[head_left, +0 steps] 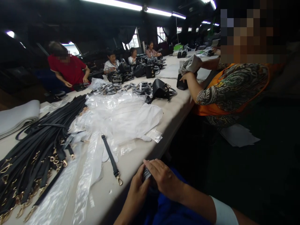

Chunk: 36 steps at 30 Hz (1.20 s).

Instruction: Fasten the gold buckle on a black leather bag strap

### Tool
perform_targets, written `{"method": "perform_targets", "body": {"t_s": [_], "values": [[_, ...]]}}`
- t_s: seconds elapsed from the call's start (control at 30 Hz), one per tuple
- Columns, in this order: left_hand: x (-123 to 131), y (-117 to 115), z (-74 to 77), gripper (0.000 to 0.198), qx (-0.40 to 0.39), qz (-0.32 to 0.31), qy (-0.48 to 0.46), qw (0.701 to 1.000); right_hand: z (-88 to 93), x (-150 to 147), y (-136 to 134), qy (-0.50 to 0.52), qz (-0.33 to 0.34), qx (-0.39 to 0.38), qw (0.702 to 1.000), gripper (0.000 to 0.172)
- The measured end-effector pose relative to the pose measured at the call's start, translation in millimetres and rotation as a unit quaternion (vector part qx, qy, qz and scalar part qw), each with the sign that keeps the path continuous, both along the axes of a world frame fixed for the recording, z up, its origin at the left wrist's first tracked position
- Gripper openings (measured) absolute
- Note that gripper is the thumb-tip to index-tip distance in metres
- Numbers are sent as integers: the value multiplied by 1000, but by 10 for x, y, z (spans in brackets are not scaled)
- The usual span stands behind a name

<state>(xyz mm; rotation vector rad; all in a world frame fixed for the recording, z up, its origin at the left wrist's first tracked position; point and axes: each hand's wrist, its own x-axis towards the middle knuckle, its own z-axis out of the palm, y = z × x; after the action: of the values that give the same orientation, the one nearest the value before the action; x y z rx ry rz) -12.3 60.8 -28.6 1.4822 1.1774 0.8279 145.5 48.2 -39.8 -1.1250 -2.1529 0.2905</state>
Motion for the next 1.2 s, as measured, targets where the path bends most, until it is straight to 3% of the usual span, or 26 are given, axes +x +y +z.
{"method": "perform_targets", "body": {"t_s": [0.1, 0.2, 0.3, 0.6, 0.83, 1.07, 1.2], "values": [[-59, -124, 43, 55, -162, -40, -167, 972, 26, 90, -5, -32, 76, 8, 997, 59], [-66, -270, 89, 44, -264, -27, -275, 924, 18, 113, -9, -60, 121, 33, 990, 54], [-73, -387, 67, 45, -298, -5, -283, 912, -4, 85, -50, -87, 148, 50, 984, 50], [-179, -665, -177, 55, -333, -90, -277, 897, -237, 97, -367, -35, 201, 63, 977, 57], [-173, -668, -233, 39, -389, -103, -326, 855, -317, 185, -389, 12, 231, 76, 970, 63], [-41, -683, -402, 42, -419, -55, -310, 852, -446, 346, -434, -24, 234, -77, 969, 57], [-35, -812, -587, 42, -439, -37, -322, 838, -181, 522, -376, -36, 276, -212, 937, 51]]}}
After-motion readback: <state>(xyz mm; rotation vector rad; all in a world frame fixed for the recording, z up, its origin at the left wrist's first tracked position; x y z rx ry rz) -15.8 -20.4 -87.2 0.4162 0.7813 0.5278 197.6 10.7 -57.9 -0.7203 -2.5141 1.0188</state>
